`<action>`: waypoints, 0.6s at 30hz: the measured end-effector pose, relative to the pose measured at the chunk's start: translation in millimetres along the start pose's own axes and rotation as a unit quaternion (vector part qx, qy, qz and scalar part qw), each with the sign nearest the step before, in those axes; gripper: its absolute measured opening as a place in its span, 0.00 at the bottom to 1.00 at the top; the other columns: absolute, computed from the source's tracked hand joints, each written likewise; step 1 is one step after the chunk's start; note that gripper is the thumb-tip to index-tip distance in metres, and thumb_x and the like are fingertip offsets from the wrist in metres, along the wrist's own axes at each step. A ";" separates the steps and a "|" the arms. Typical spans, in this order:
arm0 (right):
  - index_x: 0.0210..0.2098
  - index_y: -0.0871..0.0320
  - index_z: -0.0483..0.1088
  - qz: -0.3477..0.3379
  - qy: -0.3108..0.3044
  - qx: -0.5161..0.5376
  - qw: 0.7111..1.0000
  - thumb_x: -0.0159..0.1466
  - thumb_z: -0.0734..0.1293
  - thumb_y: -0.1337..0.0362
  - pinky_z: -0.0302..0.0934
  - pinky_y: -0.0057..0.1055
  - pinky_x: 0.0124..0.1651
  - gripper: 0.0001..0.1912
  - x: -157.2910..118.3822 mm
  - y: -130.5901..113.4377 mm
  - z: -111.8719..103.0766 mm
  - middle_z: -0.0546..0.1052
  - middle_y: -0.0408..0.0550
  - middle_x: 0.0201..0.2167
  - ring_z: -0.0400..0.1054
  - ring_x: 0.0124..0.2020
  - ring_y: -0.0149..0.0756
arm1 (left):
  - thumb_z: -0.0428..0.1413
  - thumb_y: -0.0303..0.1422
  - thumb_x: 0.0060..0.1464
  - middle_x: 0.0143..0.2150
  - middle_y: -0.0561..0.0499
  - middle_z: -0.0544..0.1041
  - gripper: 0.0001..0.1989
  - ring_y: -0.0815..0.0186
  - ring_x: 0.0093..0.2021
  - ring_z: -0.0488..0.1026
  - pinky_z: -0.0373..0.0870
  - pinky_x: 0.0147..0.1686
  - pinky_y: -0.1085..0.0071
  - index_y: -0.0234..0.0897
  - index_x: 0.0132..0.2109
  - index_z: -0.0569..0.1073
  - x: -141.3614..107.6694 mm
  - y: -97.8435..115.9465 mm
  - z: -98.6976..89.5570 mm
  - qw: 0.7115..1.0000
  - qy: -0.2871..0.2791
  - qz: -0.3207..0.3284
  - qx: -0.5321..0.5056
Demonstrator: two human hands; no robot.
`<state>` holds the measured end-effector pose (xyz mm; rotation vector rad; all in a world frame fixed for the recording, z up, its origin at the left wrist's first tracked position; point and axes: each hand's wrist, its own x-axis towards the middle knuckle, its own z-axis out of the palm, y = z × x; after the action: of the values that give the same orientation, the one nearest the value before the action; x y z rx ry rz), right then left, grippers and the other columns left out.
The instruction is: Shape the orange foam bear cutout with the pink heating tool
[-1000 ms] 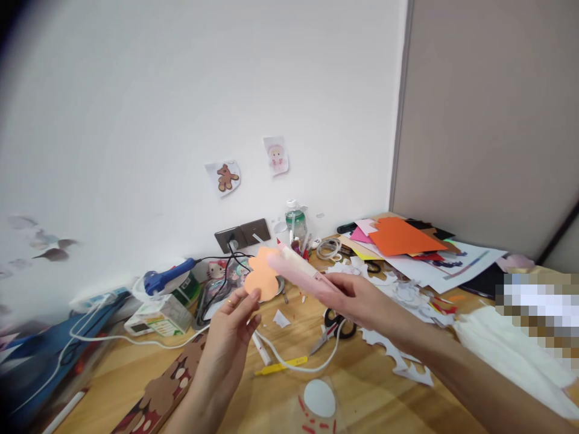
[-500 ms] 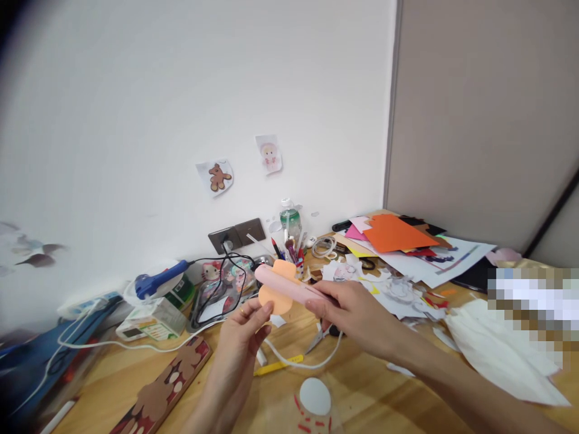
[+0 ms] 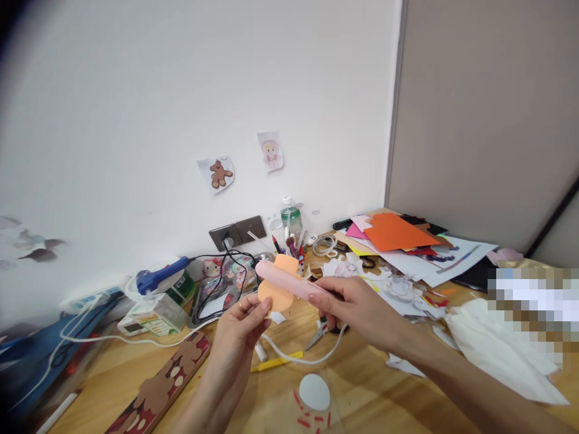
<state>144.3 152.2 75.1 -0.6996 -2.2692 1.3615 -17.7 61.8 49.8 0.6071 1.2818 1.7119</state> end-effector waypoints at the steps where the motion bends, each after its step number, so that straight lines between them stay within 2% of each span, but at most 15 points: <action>1: 0.26 0.59 0.62 -0.001 0.002 0.001 1.000 0.60 0.55 0.55 0.54 0.23 0.24 0.15 -0.3 -0.5 -0.1 0.64 0.41 0.20 0.61 0.22 0.27 | 0.60 0.32 0.36 0.21 0.56 0.66 0.09 0.77 0.22 0.61 0.58 0.24 0.82 0.33 0.24 0.68 -0.2 0.7 0.0 1.000 0.002 0.002 0.000; 8: 0.24 0.59 0.62 0.007 -0.002 -0.016 1.000 0.59 0.54 0.54 0.53 0.25 0.24 0.16 -2.6 -10.1 -3.1 0.64 0.42 0.20 0.60 0.22 0.28 | 0.60 0.32 0.35 0.20 0.57 0.66 0.09 0.78 0.21 0.60 0.58 0.23 0.82 0.33 0.24 0.68 0.7 3.0 1.5 1.000 0.001 -0.001 -0.007; 14: 0.25 0.59 0.62 0.008 0.014 -0.011 1.000 0.59 0.55 0.54 0.52 0.24 0.23 0.16 -2.8 -8.2 -8.1 0.64 0.41 0.19 0.61 0.22 0.29 | 0.61 0.32 0.33 0.22 0.55 0.70 0.09 0.77 0.22 0.62 0.59 0.23 0.82 0.33 0.24 0.69 -0.8 6.3 2.2 0.999 0.037 0.010 -0.014; 18: 0.25 0.60 0.63 0.011 0.020 -0.022 0.999 0.59 0.55 0.54 0.50 0.24 0.22 0.17 -2.9 -11.0 -10.8 0.65 0.42 0.19 0.60 0.21 0.28 | 0.61 0.32 0.33 0.23 0.55 0.70 0.09 0.77 0.22 0.62 0.59 0.23 0.82 0.33 0.24 0.69 -1.5 8.8 1.5 0.999 0.029 0.008 -0.011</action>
<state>150.5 153.5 89.5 -0.7610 -2.2728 1.2988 -19.0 60.6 58.6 0.5604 1.2999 1.7667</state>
